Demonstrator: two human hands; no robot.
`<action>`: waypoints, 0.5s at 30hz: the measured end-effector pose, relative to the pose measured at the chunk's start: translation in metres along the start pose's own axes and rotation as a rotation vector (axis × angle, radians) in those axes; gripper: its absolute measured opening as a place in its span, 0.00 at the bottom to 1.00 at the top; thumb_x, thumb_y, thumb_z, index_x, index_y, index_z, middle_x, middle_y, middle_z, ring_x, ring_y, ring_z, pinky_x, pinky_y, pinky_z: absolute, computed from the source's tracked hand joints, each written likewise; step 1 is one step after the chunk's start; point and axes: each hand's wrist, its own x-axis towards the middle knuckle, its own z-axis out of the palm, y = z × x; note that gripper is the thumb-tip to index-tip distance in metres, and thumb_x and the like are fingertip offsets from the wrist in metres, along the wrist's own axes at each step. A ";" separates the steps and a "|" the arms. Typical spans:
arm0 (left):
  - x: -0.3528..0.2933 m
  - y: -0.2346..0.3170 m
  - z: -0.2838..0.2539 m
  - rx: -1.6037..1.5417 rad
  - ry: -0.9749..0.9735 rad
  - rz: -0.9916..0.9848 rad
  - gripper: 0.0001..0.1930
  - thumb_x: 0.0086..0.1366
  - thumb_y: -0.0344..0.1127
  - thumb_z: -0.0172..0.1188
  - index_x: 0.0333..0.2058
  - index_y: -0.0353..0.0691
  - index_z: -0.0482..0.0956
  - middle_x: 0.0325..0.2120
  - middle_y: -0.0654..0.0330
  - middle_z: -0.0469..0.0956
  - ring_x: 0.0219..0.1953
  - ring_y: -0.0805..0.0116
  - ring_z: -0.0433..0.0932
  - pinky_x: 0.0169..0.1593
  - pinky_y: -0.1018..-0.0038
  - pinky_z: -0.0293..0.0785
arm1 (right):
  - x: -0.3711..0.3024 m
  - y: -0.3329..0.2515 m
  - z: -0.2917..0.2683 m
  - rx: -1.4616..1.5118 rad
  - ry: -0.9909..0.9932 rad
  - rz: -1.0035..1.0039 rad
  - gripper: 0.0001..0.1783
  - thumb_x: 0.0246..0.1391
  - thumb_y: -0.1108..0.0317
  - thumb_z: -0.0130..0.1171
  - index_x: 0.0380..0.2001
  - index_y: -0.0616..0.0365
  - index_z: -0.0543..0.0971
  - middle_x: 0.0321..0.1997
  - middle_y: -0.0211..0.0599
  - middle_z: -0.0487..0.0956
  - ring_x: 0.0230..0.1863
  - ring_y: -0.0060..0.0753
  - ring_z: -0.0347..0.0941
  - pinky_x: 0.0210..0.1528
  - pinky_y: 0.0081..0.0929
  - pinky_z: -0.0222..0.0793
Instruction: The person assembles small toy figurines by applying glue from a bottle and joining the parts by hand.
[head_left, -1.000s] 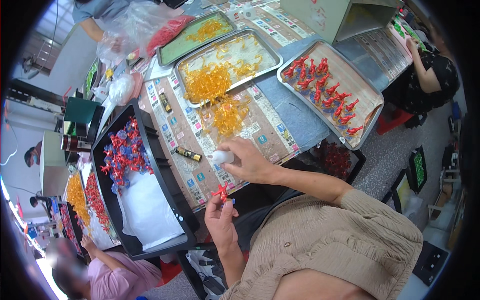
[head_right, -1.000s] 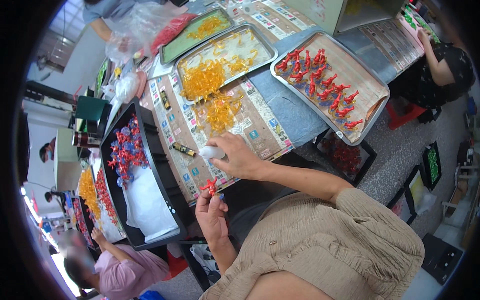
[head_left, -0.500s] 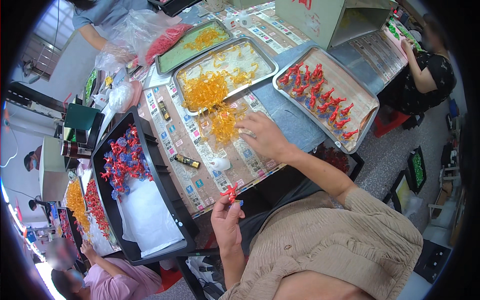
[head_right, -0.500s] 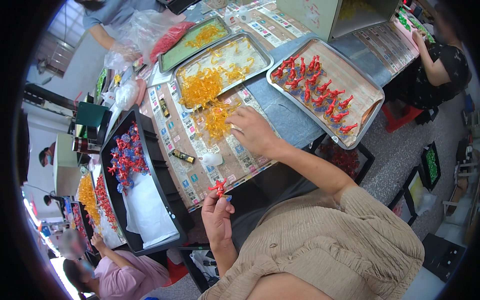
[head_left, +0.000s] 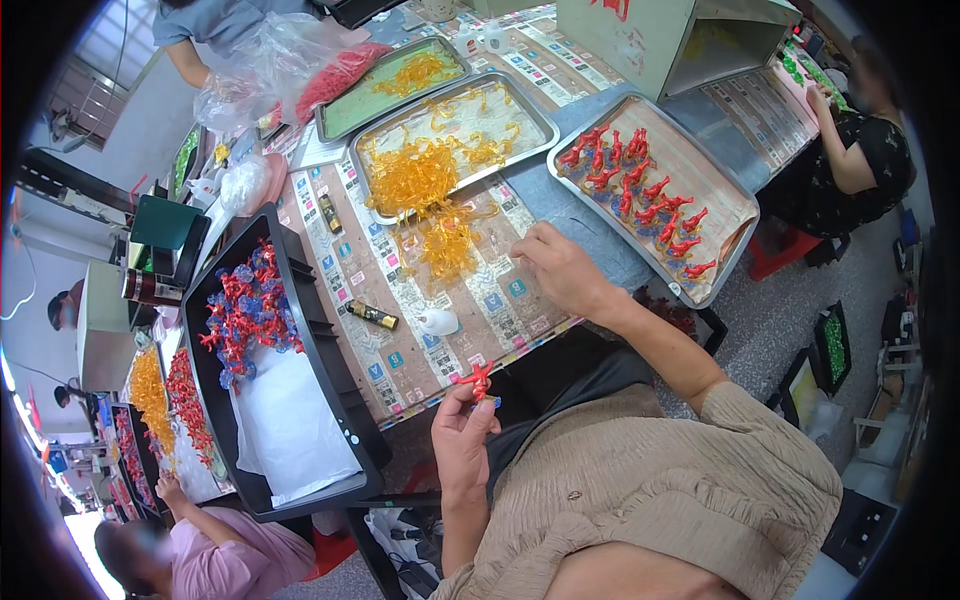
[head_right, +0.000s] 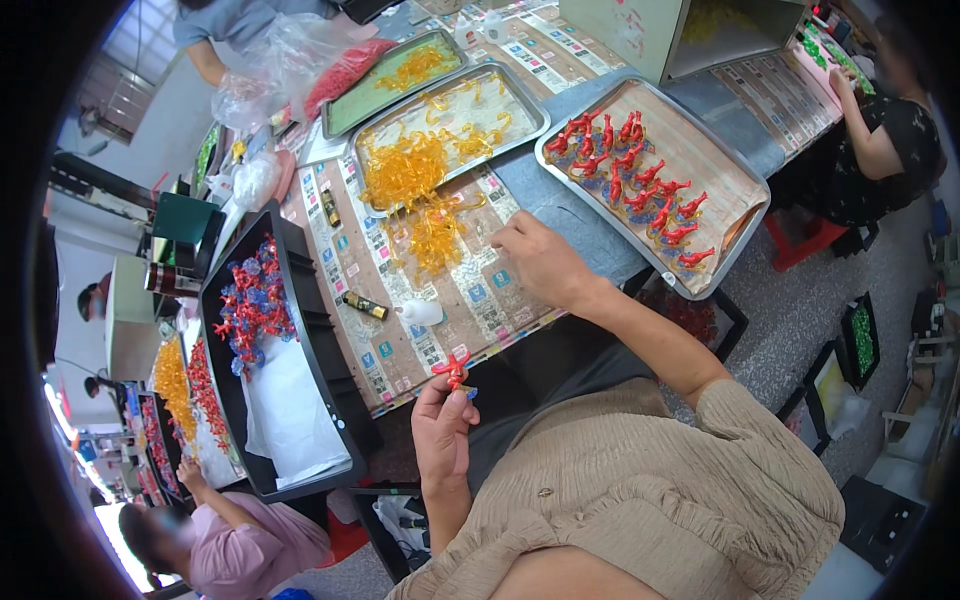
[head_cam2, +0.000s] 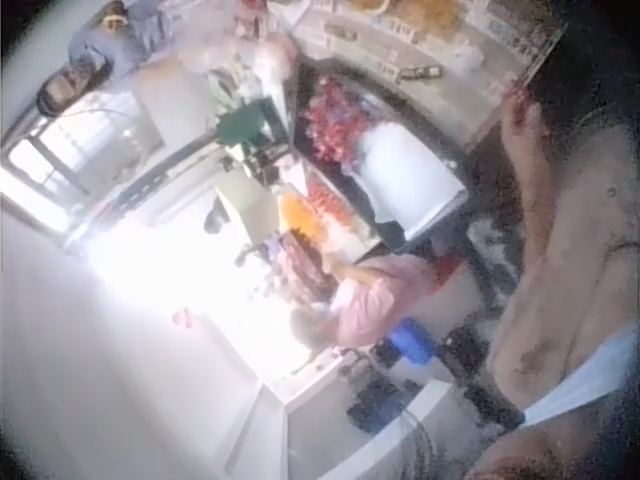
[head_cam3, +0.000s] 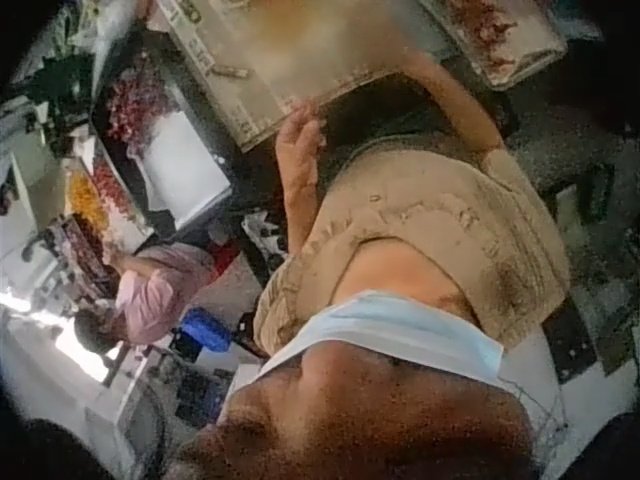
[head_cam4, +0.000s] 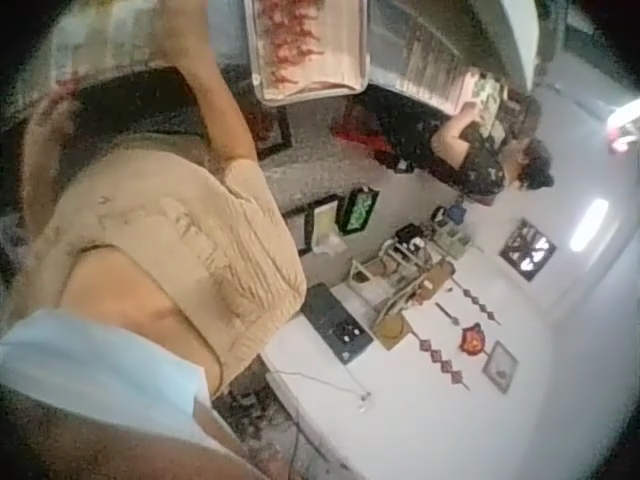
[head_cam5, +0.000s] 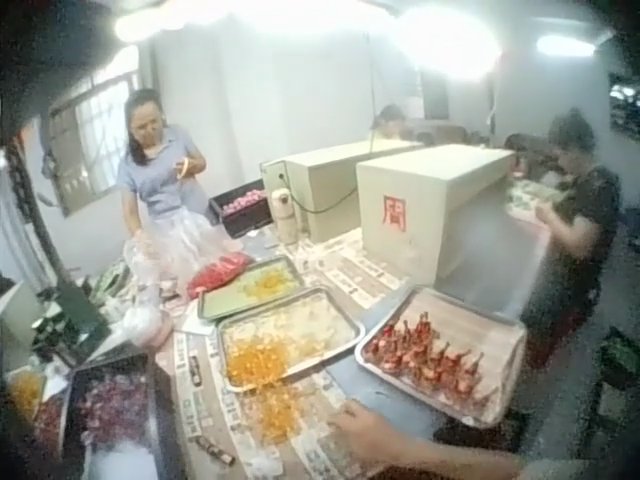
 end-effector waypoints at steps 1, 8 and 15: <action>0.001 0.000 0.000 -0.022 -0.022 -0.022 0.15 0.59 0.21 0.61 0.46 0.33 0.74 0.42 0.58 0.76 0.30 0.77 0.73 0.31 0.80 0.72 | -0.001 0.000 -0.006 0.000 -0.001 -0.001 0.12 0.48 0.78 0.56 0.39 0.60 0.76 0.33 0.42 0.73 0.39 0.46 0.72 0.41 0.35 0.69; 0.002 0.000 0.013 -0.230 -0.154 -0.120 0.12 0.62 0.28 0.59 0.45 0.35 0.75 0.43 0.60 0.77 0.26 0.79 0.72 0.32 0.77 0.70 | -0.013 -0.007 -0.015 1.082 -0.115 0.539 0.08 0.56 0.76 0.57 0.40 0.65 0.76 0.39 0.36 0.79 0.43 0.26 0.76 0.50 0.22 0.72; -0.003 -0.018 0.014 -0.260 -0.171 -0.119 0.14 0.62 0.28 0.59 0.47 0.36 0.74 0.44 0.59 0.77 0.27 0.78 0.72 0.32 0.76 0.70 | -0.027 0.003 -0.020 1.042 0.033 0.621 0.09 0.55 0.78 0.57 0.40 0.65 0.78 0.37 0.34 0.79 0.43 0.24 0.77 0.47 0.20 0.75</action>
